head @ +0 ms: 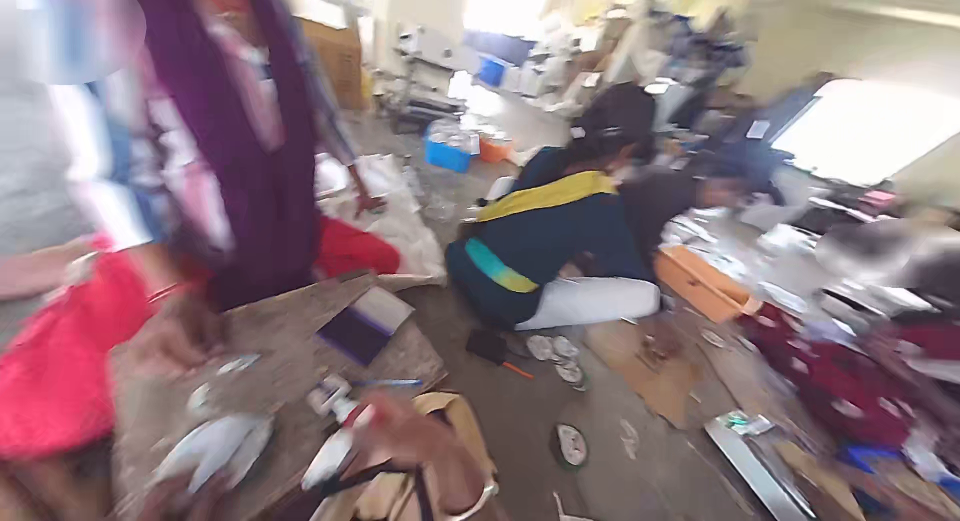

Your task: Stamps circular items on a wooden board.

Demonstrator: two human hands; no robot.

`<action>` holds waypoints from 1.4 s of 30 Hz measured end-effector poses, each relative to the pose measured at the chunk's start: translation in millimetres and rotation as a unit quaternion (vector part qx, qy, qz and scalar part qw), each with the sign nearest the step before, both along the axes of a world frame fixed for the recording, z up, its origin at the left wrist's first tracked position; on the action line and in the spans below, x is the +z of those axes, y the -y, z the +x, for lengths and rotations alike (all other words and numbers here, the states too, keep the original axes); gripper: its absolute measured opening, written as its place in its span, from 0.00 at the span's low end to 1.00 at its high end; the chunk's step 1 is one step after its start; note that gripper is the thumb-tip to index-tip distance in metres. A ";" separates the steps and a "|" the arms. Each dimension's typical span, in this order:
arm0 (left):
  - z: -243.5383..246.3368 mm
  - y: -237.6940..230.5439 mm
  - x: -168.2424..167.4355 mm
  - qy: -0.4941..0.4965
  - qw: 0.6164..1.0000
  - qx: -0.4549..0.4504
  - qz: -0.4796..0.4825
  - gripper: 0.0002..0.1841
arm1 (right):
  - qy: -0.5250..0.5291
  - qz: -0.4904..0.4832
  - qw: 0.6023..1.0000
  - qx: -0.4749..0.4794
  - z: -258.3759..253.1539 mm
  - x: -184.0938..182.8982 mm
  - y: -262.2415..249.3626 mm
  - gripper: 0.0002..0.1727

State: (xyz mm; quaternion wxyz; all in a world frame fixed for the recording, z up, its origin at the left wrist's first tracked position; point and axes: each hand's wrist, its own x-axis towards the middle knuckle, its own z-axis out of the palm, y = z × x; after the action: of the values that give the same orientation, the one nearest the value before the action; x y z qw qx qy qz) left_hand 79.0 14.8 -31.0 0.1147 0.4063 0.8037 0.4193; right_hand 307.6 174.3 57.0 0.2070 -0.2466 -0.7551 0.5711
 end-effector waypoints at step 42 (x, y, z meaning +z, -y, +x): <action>-6.2 -1.7 -3.5 -0.020 0.996 -0.091 -0.007 0.14 | 0.362 0.300 0.863 -0.184 -128.7 34.4 -84.4 0.25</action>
State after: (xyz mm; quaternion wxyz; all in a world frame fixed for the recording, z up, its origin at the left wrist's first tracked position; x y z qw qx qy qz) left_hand 72.8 16.5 -34.5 0.1392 0.4848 0.7686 0.3935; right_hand 178.9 258.8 91.4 0.0846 -0.4964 -0.8527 0.1391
